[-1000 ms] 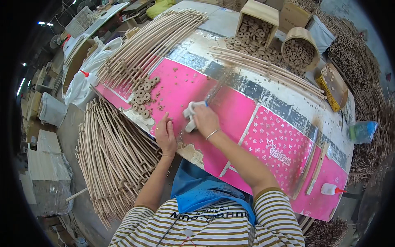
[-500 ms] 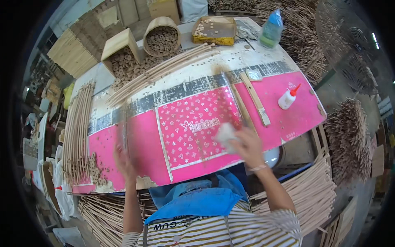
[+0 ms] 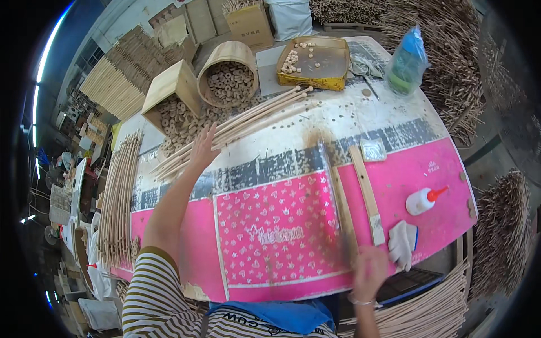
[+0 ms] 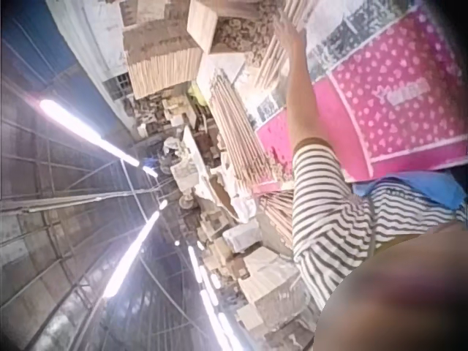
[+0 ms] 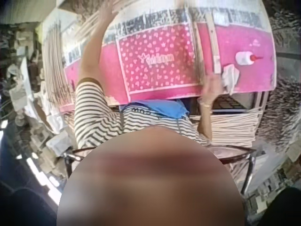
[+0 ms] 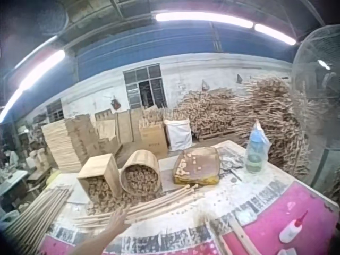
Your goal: Assembling a wooden rack or frame using wooden dowels, round spacers, and wood glue.
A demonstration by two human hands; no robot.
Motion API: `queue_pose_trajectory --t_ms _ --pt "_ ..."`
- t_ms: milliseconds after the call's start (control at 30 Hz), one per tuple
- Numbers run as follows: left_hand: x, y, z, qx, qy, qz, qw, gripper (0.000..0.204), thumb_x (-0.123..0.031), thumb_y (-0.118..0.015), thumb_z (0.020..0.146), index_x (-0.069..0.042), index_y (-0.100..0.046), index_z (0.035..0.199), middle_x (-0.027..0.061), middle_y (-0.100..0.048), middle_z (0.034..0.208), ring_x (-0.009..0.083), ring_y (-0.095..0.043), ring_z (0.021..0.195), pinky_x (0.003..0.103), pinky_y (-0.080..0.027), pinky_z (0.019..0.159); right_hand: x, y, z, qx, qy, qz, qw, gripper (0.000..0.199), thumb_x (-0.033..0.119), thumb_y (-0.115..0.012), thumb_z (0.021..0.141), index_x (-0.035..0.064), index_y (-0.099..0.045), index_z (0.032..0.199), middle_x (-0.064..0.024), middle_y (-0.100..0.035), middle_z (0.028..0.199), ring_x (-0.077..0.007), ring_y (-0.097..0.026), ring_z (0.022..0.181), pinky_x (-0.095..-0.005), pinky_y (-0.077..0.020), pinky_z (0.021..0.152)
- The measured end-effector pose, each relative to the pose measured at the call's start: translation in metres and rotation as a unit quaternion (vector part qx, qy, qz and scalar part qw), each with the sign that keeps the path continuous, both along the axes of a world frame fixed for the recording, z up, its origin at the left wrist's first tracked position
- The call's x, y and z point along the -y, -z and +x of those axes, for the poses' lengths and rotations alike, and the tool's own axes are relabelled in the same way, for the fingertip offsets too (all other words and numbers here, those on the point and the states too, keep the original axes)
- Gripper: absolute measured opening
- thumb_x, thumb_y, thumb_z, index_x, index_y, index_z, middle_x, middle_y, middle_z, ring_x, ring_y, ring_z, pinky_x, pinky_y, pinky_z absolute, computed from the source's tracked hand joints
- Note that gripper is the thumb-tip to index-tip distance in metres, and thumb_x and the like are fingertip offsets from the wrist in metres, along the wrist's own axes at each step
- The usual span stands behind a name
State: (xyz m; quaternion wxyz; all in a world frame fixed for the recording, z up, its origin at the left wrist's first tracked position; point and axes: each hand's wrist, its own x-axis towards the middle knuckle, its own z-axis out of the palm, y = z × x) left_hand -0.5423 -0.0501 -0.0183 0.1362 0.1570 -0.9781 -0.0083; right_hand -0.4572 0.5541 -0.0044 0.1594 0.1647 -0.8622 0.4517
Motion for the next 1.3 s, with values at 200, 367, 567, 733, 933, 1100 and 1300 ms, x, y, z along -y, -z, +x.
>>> queue_pose_trajectory --t_ms 200,367,567,733,933,1100,1300 --pt "0.022 0.004 -0.058 0.144 -0.014 0.01 0.989 0.113 -0.026 -0.084 0.071 -0.024 -0.026 0.167 0.0224 -0.054 0.144 0.0432 -0.053 0.135 0.052 -0.041 0.115 0.066 0.007 0.026 0.129 -0.127 -0.048 0.982 0.015 -0.003 -0.073 0.087 0.0038 -0.077 0.099 -0.0128 -0.071 0.093 -0.0288 -0.068 0.083 -0.0373 -0.0537 0.072" --pt "0.022 0.003 -0.064 0.138 0.012 0.021 0.99 0.099 -0.016 -0.079 0.072 -0.022 -0.036 0.161 0.0226 -0.058 0.123 0.0425 -0.058 0.12 0.049 -0.05 0.101 0.074 0.014 0.017 0.13 -0.117 -0.04 0.984 0.013 -0.001 -0.074 0.087 0.0037 -0.077 0.099 -0.0121 -0.07 0.091 -0.0291 -0.068 0.081 -0.0381 -0.0532 0.072" --pt "0.017 0.007 -0.041 0.052 0.068 -0.061 0.994 0.078 -0.002 -0.066 0.08 -0.021 -0.045 0.153 0.0141 -0.065 0.113 0.0367 -0.066 0.109 0.048 -0.054 0.088 0.076 0.015 0.02 0.105 -0.132 -0.009 0.986 0.012 0.0 -0.074 0.087 0.0041 -0.077 0.098 -0.0114 -0.07 0.09 -0.029 -0.068 0.083 -0.0381 -0.0532 0.072" --pt "-0.023 -0.04 0.002 0.008 0.108 -0.058 0.992 0.073 0.001 -0.064 0.081 -0.02 -0.048 0.149 0.014 -0.064 0.109 0.0368 -0.069 0.094 0.049 -0.056 0.077 0.075 0.018 0.025 0.083 -0.129 -0.003 0.988 0.012 0.003 -0.073 0.088 0.005 -0.076 0.099 -0.0101 -0.07 0.089 -0.0291 -0.068 0.084 -0.0381 -0.0538 0.073" --pt "-0.118 -0.09 0.096 0.045 0.199 0.064 0.977 0.07 0.001 -0.06 0.082 -0.018 -0.05 0.149 0.0148 -0.066 0.112 0.039 -0.068 0.098 0.051 -0.056 0.081 0.069 0.023 0.023 0.074 -0.104 -0.055 0.99 0.011 0.003 -0.071 0.091 0.0042 -0.076 0.1 -0.0103 -0.07 0.088 -0.0278 -0.068 0.083 -0.0375 -0.0526 0.072" --pt "-0.179 -0.079 0.19 0.176 0.21 0.199 0.941 0.068 -0.004 -0.064 0.083 -0.02 -0.054 0.148 0.0157 -0.07 0.12 0.0391 -0.07 0.108 0.05 -0.058 0.088 0.074 0.003 0.035 -0.001 -0.103 -0.09 0.991 0.015 -0.003 -0.072 0.088 0.0018 -0.077 0.102 -0.012 -0.07 0.089 -0.0268 -0.068 0.08 -0.0362 -0.0522 0.07" --pt "-0.216 -0.069 0.217 0.251 0.18 0.271 0.911 0.07 -0.006 -0.073 0.081 -0.021 -0.057 0.147 0.0126 -0.069 0.122 0.0368 -0.07 0.106 0.047 -0.058 0.087 0.073 -0.002 0.04 -0.076 -0.114 -0.012 0.991 0.026 0.008 -0.075 0.087 0.0082 -0.075 0.113 -0.0081 -0.07 0.113 -0.0281 -0.065 0.102 -0.0432 -0.0484 0.09"
